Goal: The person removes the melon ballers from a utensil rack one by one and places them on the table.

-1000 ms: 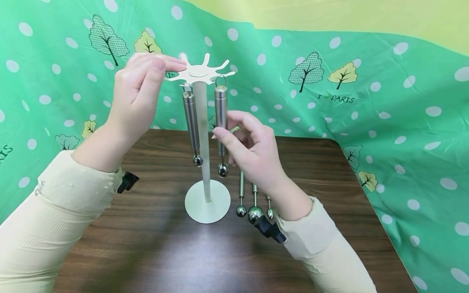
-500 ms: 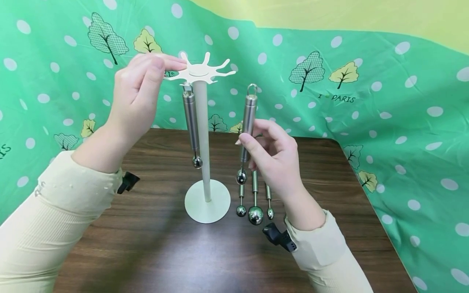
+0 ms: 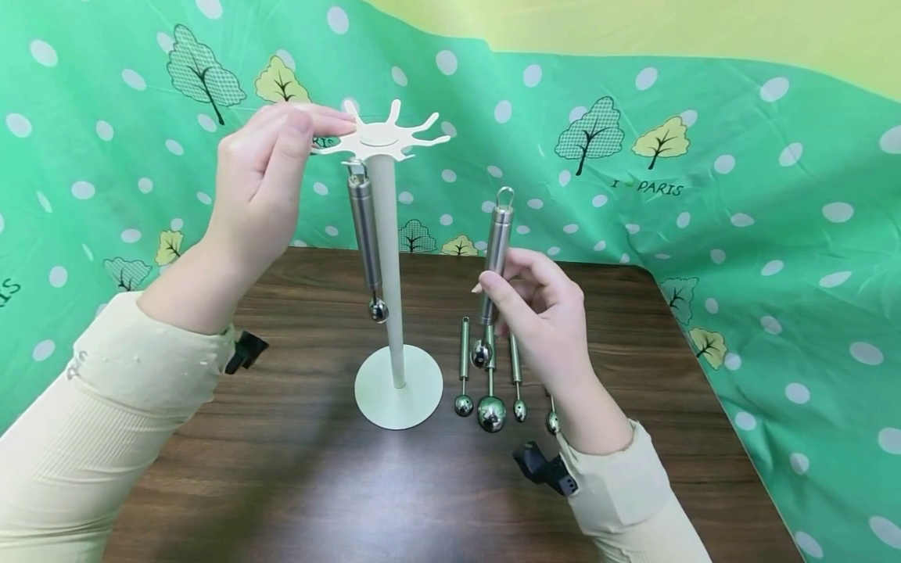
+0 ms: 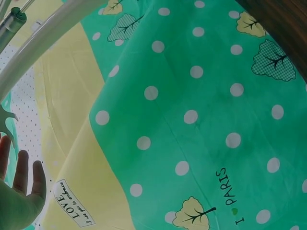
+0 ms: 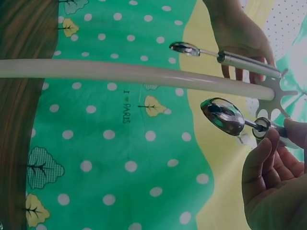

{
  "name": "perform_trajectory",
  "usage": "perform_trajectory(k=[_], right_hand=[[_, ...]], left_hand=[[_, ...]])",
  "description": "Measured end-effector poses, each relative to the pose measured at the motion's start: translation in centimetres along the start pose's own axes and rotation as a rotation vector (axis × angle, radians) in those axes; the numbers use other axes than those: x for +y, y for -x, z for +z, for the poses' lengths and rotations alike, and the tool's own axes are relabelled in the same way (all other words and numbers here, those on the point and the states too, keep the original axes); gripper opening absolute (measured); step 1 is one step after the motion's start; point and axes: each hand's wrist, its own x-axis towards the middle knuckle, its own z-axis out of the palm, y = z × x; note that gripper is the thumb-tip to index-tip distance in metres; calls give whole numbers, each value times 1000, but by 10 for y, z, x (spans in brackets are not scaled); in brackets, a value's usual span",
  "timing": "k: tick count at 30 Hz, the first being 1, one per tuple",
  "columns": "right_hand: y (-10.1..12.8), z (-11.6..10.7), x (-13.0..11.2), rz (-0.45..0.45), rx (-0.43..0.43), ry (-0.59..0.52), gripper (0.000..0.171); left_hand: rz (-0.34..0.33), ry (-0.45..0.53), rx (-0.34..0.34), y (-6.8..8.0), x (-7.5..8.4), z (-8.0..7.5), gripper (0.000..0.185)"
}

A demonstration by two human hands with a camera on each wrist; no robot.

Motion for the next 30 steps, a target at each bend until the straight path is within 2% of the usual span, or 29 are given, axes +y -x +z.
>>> perform_trajectory(k=[5,10,16,21,25,30], right_hand=[[2,-2,2,23,9,-34,19],[5,-2,6,66,4,-38,18],[10,0,13,170,-1,35,25],[12,2,21,230,-40,76,28],[13,4,27,253,-85,89,26],[15,6,36,279,-98,65,23]], left_hand=[[1,10,4,1,-2,1,37],[-5,72,2,3,-3,2,36],[-33,188,8,6,-3,6,35],[-52,254,34,7,-3,9,34],[-45,259,45,6,-4,9,34],[8,222,57,5,-7,9,34]])
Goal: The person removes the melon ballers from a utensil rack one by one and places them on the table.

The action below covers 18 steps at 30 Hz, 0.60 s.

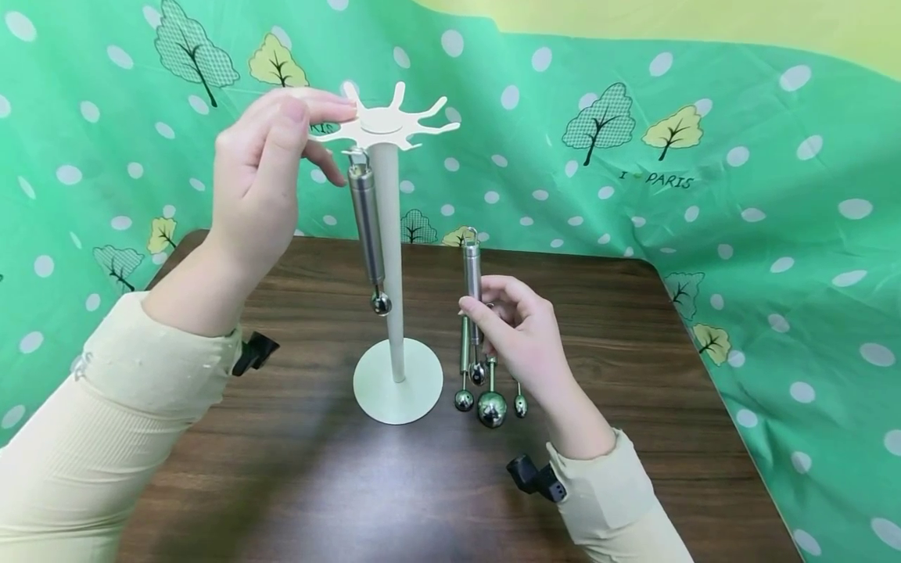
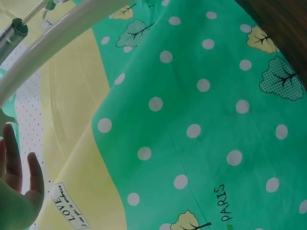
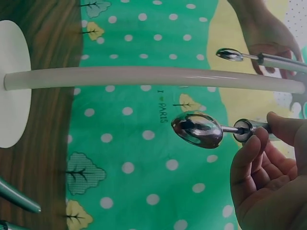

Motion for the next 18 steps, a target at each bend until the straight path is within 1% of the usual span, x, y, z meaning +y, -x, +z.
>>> perform_trajectory(k=[3,7,13,18], right_hand=[[-1,2,7,11,4,-15,21],[-2,1,13,37,0,-2,20],[-2,-1,22,103,-2,49,15],[1,-5,30,168,33,63,10]], left_hand=[[25,-12,7,-1,-2,0,34],[42,-28,13,-2,-1,0,34],[36,-42,10,-2,-1,-1,34],[29,-51,4,-2,-1,-1,34]])
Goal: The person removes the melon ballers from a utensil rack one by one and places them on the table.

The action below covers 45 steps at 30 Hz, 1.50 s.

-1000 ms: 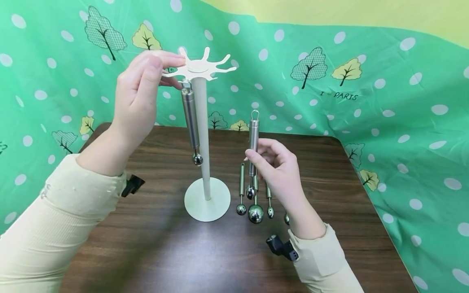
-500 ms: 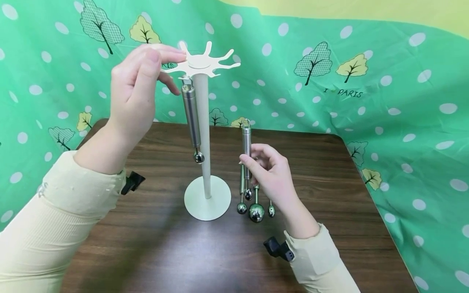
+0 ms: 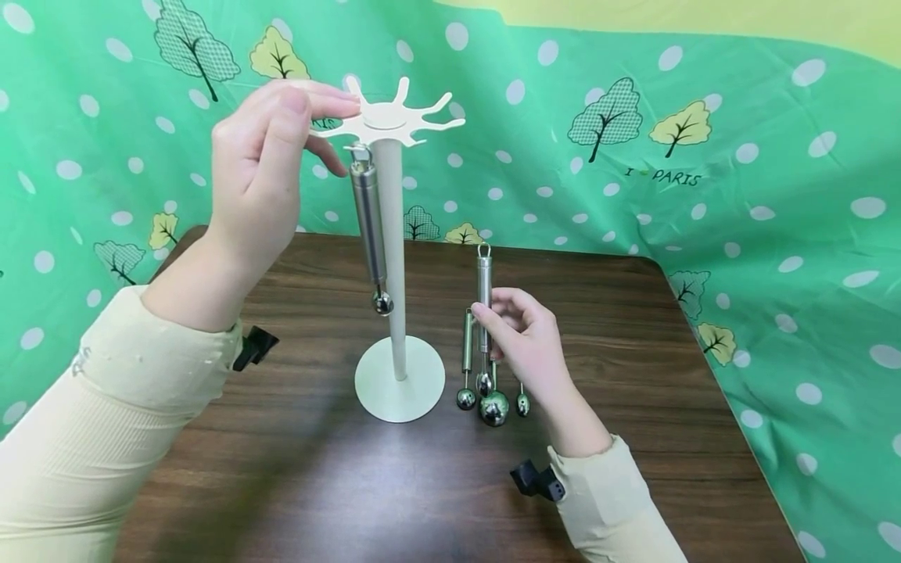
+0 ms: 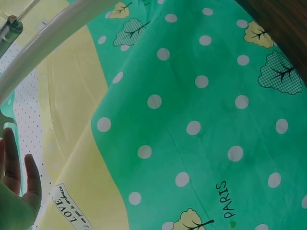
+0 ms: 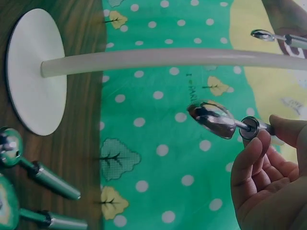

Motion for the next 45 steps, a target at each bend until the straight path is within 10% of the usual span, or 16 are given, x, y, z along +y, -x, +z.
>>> perform_trajectory(k=[37,45], right_hand=[[23,-93,69,343,212,84,5],[21,-111,91,398,161,217,44]], left_hand=[[-26,-18,0,0,0,7,37],[-33,3,32,-1,2,4,37]])
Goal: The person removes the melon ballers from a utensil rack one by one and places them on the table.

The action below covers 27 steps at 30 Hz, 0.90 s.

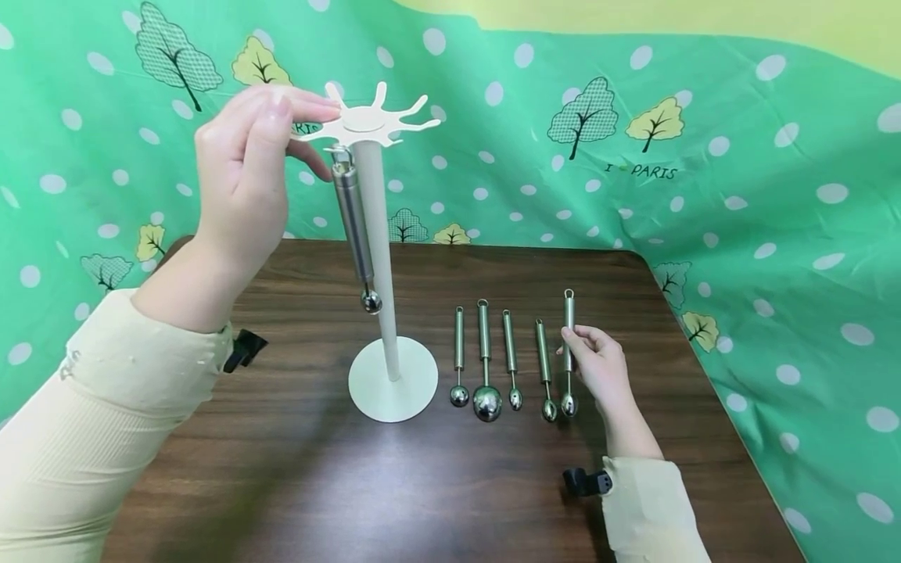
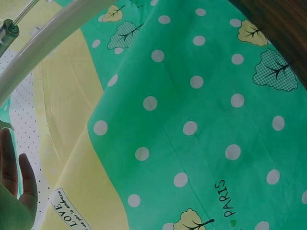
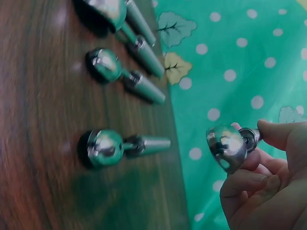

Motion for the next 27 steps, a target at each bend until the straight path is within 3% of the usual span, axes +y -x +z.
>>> perform_trajectory(k=[6,17,27], right_hand=[[-9,-3,8,6,-27,108,62],[-17,3,22,89,-22,218,62],[-21,6,37,142,-11,319,56]], left_hand=[[12,-13,2,-2,1,-2,37],[27,-32,-15,-3,1,-3,37],[2,-26,-36,-2,2,-4,38]])
